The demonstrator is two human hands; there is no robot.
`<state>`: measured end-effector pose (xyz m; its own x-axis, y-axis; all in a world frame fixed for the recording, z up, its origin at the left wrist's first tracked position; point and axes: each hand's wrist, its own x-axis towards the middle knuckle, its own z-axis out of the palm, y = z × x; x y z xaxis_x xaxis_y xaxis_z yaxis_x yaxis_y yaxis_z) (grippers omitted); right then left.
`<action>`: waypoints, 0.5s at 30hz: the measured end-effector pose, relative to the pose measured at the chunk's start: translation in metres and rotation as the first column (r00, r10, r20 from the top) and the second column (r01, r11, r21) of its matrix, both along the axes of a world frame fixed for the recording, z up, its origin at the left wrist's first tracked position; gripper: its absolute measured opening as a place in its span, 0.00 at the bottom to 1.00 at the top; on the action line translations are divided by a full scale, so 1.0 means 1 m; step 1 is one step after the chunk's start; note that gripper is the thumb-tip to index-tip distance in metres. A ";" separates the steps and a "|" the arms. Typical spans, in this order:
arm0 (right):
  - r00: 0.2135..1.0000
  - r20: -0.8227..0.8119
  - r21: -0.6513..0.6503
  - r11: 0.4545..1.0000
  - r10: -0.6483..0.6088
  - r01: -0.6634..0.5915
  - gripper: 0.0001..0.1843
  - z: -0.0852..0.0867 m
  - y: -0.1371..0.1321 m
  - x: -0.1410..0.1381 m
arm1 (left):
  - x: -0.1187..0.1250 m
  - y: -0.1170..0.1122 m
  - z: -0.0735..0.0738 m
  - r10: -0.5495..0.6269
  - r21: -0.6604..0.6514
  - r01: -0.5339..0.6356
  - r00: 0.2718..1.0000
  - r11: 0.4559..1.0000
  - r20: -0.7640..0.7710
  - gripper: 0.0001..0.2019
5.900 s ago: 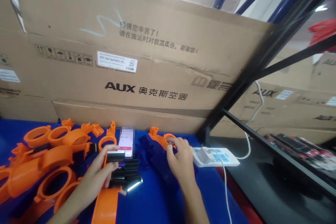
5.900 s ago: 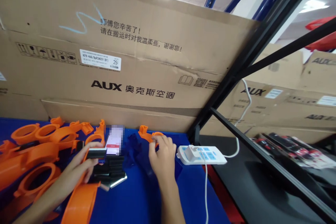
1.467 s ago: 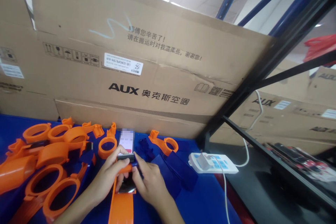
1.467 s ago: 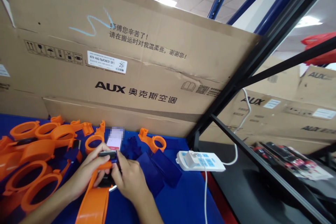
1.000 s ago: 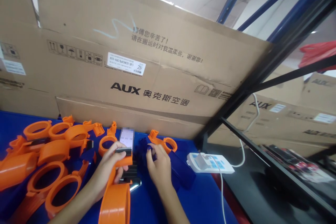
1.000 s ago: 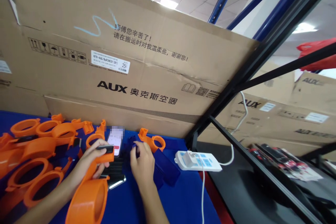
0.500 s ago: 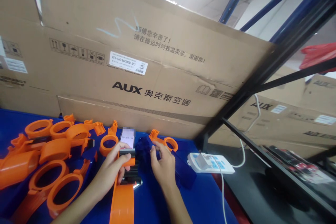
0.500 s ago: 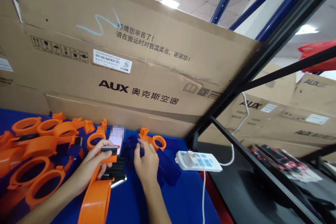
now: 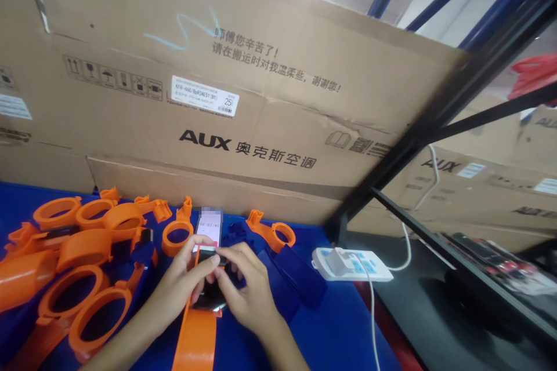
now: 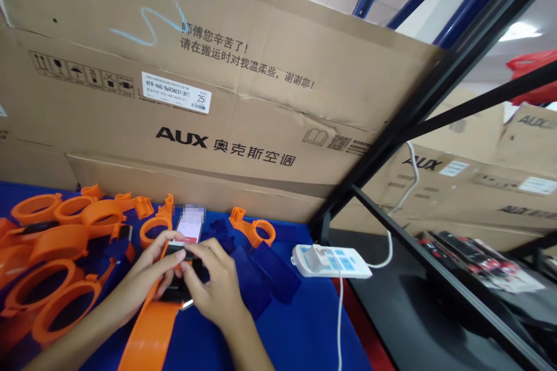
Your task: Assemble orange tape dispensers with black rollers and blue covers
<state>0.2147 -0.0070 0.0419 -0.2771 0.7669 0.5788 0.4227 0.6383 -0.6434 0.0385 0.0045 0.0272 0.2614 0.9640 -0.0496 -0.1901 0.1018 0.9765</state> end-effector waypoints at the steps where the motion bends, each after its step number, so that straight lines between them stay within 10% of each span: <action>1: 1.000 -0.013 -0.003 1.000 -0.006 0.006 0.17 0.001 0.000 0.001 | -0.001 0.001 0.001 0.006 -0.016 -0.006 1.000 1.000 0.013 0.22; 9: 0.965 0.030 -0.016 0.965 -0.261 0.261 0.12 0.012 0.005 0.021 | -0.030 0.009 0.029 0.270 -0.211 -0.189 0.836 0.959 0.477 0.19; 15: 0.901 0.433 -0.125 0.992 0.027 0.030 0.05 0.019 0.006 0.025 | -0.032 0.005 0.034 0.430 -0.403 -0.206 0.660 0.892 0.616 0.12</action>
